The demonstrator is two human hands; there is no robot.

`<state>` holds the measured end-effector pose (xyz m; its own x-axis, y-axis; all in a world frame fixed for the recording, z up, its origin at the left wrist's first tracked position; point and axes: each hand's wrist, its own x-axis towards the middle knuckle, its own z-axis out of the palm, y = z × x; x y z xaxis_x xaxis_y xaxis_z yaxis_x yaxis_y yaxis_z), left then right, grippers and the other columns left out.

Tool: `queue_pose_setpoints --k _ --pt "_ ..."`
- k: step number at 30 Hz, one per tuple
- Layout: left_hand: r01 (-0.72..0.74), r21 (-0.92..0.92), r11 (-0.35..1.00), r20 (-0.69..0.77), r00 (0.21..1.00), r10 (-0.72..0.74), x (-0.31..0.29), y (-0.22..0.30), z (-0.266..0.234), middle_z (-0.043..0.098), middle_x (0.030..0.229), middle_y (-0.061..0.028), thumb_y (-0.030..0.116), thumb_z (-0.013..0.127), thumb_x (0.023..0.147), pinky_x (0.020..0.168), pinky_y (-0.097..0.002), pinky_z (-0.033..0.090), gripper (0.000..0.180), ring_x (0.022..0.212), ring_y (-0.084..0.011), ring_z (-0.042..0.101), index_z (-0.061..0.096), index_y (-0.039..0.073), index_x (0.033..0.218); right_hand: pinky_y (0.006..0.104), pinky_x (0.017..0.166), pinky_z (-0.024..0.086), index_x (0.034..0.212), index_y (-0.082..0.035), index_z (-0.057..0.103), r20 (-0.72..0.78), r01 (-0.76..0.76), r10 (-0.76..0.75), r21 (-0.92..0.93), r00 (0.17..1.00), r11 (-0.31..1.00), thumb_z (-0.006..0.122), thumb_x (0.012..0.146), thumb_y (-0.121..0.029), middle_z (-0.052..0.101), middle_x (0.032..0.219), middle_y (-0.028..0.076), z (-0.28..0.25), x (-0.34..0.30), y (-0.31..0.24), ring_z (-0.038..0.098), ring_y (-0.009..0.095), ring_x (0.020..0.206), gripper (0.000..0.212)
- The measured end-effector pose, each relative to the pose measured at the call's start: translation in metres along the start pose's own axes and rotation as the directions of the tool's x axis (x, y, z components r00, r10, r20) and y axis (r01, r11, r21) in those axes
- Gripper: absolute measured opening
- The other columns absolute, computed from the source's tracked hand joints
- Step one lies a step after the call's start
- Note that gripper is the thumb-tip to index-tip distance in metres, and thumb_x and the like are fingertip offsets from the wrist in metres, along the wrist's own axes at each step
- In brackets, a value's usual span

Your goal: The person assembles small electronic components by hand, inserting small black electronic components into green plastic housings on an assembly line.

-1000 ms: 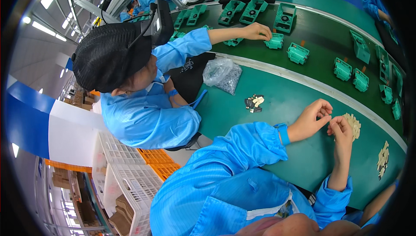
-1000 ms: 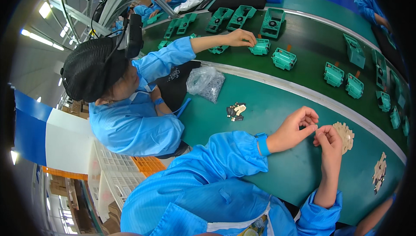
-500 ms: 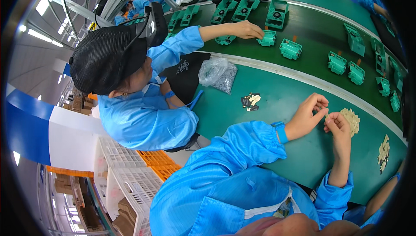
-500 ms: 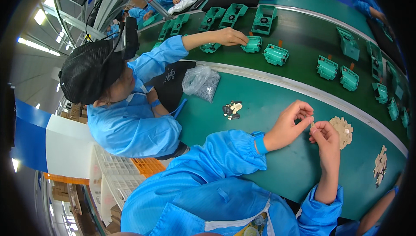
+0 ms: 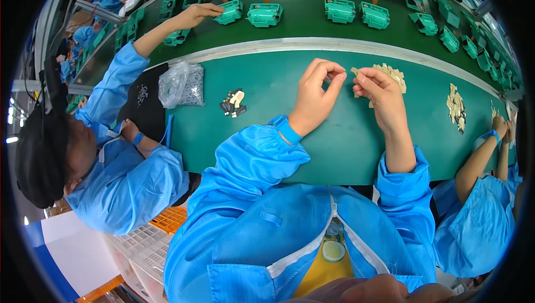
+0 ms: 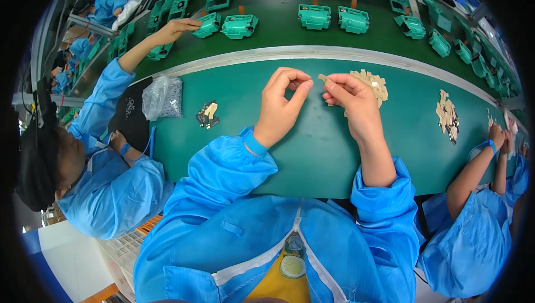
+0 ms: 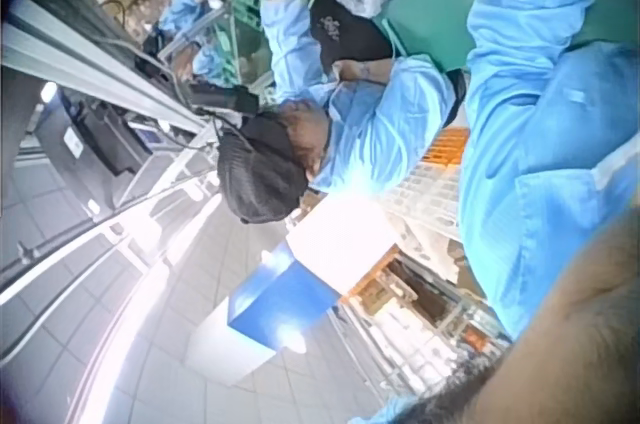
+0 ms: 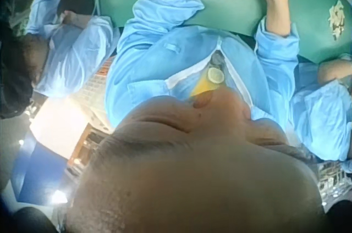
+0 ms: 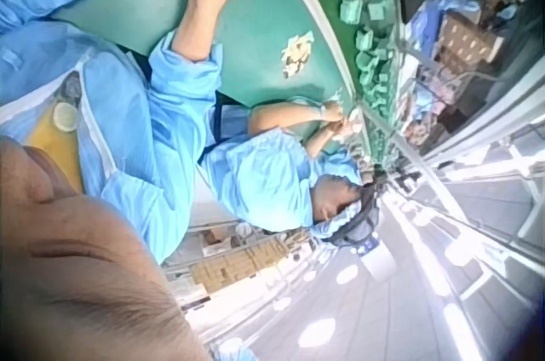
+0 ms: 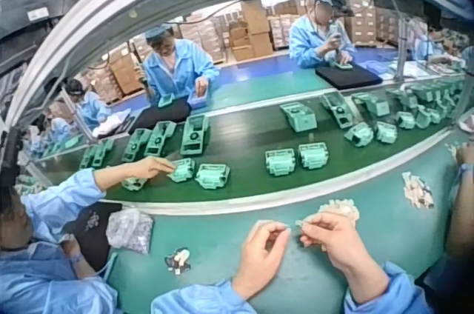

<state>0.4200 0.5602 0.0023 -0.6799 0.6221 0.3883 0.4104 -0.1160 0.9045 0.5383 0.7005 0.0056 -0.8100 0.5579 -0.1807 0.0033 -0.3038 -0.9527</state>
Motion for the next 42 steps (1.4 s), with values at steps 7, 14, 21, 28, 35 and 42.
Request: queue_pose_setpoints --k 7,14,21,28,35,42 --pt "-0.244 0.283 0.928 0.049 0.97 0.24 0.0 -0.004 0.005 0.068 0.095 -0.0107 0.005 0.073 0.087 0.075 -0.0348 0.054 0.012 0.082 -0.0245 0.067 0.07 0.001 0.099 0.026 0.078 0.054 0.112 0.004 0.066 0.054 -0.001 0.004 -0.048 0.999 0.999 0.068 0.096 -0.008 0.071 0.096 0.009 0.001 -0.001 0.001 0.068 0.014 0.086 0.02" --pt "-0.276 0.361 0.891 0.066 0.96 0.271 0.002 0.001 0.006 0.07 0.093 -0.0101 0.008 0.075 0.085 0.074 -0.039 0.052 0.013 0.084 -0.0292 0.067 0.072 0.004 0.097 0.0263 0.077 0.056 0.109 0.005 0.065 0.06 0.036 -0.031 -0.087 0.998 0.996 0.067 0.095 -0.004 0.072 0.097 0.011 0.001 -0.004 -0.001 0.07 0.016 0.087 0.017" --pt "-0.377 0.47 0.798 0.154 0.925 0.347 -0.003 -0.003 -0.004 0.07 0.092 -0.0109 0.008 0.073 0.086 0.076 -0.0403 0.05 0.01 0.085 -0.0309 0.067 0.071 0.004 0.095 0.0296 0.084 0.057 0.109 0.005 0.068 0.115 0.089 -0.08 -0.076 0.99 0.993 0.069 0.093 -0.004 0.073 0.099 0.011 0.01 -0.001 0.015 0.071 0.017 0.093 0.019" --pt "-0.391 0.51 0.766 0.2 0.92 0.337 0.001 0.002 0.001 0.07 0.092 -0.0105 0.007 0.072 0.087 0.076 -0.0395 0.049 0.009 0.083 -0.0304 0.065 0.071 0.003 0.095 0.0285 0.083 0.057 0.11 0.006 0.07 0.059 0.077 -0.066 -0.218 0.996 0.973 0.068 0.093 -0.003 0.074 0.099 0.01 0.005 -0.004 0.007 0.07 0.015 0.092 0.019" --pt "-0.438 0.55 0.711 0.265 0.899 0.35 0.001 0.005 0.008 0.069 0.088 -0.0097 0.007 0.073 0.084 0.074 -0.0396 0.049 0.008 0.081 -0.0294 0.065 0.071 0.003 0.091 0.0286 0.078 0.057 0.105 0.005 0.071 0.019 0.176 -0.189 -0.475 0.982 0.862 0.069 0.092 -0.005 0.074 0.093 0.009 0.004 -0.007 0.006 0.07 0.014 0.085 0.017" --pt "-0.48 0.574 0.664 0.312 0.877 0.365 -0.001 0.005 0.015 0.066 0.085 -0.0063 0.009 0.072 0.083 0.074 -0.0396 0.047 0.009 0.081 -0.0256 0.064 0.069 0.005 0.09 0.0354 0.072 0.058 0.094 0.005 0.071 0.04 0.251 -0.28 -0.578 0.959 0.776 0.068 0.084 -0.006 0.07 0.086 0.016 -0.001 -0.011 0.002 0.071 0.025 0.076 0.015"
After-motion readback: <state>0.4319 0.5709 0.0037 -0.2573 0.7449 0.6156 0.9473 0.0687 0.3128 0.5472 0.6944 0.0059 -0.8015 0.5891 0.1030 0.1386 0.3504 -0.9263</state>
